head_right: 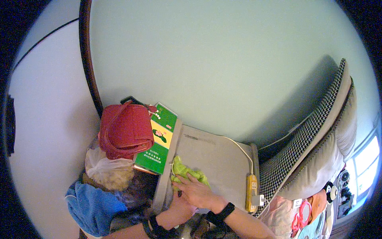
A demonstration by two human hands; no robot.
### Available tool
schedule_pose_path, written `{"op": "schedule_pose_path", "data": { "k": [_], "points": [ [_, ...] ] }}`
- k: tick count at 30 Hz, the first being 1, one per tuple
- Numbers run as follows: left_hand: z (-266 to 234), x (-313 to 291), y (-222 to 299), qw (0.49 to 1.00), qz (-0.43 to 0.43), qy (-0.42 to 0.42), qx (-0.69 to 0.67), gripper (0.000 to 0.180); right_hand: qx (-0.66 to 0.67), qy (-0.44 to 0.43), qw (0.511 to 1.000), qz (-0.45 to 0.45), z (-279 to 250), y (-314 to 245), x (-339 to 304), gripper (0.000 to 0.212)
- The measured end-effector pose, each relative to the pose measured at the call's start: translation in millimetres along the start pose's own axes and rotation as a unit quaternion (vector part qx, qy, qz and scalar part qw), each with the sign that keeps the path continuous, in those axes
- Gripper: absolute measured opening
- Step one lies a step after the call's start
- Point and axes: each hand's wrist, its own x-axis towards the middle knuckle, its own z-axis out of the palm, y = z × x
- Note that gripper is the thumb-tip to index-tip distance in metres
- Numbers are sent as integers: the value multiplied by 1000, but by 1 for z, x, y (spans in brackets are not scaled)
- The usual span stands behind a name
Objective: The person picks up small items from a surface, including a piece of trash and a card, placing some in a drawer, and then wipes the top of a small cabinet using a cloth.
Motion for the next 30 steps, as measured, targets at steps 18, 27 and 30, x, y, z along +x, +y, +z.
{"op": "schedule_pose_path", "data": {
  "k": [18, 27, 30],
  "points": [
    [-4, -2, 2, 998, 31, 44, 28, 49, -105, 76, 973, 193, -23, 114, 107, 54],
    [-13, -1, 2, 1000, 15, -6, 15, 52, 6, 21, 996, 92, 1, 20, -26, 59],
    [-17, -9, 3, 998, 18, 46, 34, 54, -104, 48, 990, 88, -10, 53, 8, 51]
  ]
}}
